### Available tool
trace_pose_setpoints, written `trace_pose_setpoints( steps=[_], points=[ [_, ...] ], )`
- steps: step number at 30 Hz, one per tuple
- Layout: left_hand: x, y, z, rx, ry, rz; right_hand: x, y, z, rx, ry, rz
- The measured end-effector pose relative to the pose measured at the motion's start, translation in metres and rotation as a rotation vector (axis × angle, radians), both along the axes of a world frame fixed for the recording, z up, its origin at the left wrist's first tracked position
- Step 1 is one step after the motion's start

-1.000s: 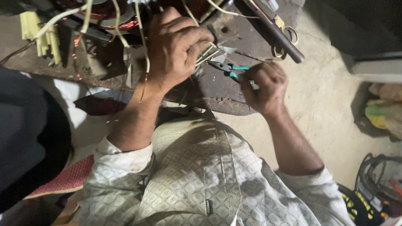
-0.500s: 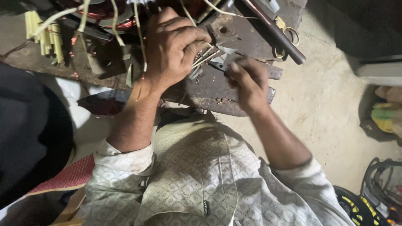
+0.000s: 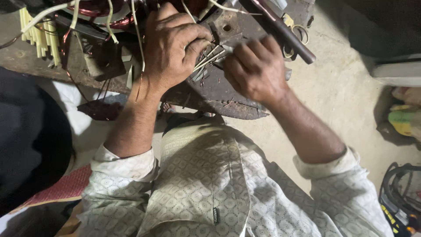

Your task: The person inserts insulated rods into slots of a motor stator, trims copper wire ends with pliers, and secures connections. A coworker assists by handing tools and materials.

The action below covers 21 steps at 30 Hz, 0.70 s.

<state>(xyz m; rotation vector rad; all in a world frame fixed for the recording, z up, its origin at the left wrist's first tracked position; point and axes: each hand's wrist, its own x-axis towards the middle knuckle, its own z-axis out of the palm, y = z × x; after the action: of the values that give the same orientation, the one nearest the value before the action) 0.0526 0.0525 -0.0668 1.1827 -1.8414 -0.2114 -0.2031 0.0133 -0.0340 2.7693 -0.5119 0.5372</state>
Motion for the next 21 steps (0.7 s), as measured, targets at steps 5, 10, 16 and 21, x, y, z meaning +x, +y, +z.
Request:
trace_pose_setpoints(
  steps=[5,10,16,21],
  points=[
    [0.0,0.001,0.002,-0.045,0.021,-0.007,-0.027,0.024,0.006,0.37,-0.201,-0.164],
    [0.002,0.0,0.001,-0.028,0.024,-0.032,-0.017,0.021,0.027,1.143,-0.502,-0.139],
    [0.004,-0.001,-0.008,-0.045,-0.046,-0.019,0.04,0.002,0.047,1.69,-0.401,-0.377],
    [0.003,-0.001,-0.013,-0.003,-0.042,-0.04,0.05,0.008,0.033,1.575,-0.332,-0.544]
  ],
)
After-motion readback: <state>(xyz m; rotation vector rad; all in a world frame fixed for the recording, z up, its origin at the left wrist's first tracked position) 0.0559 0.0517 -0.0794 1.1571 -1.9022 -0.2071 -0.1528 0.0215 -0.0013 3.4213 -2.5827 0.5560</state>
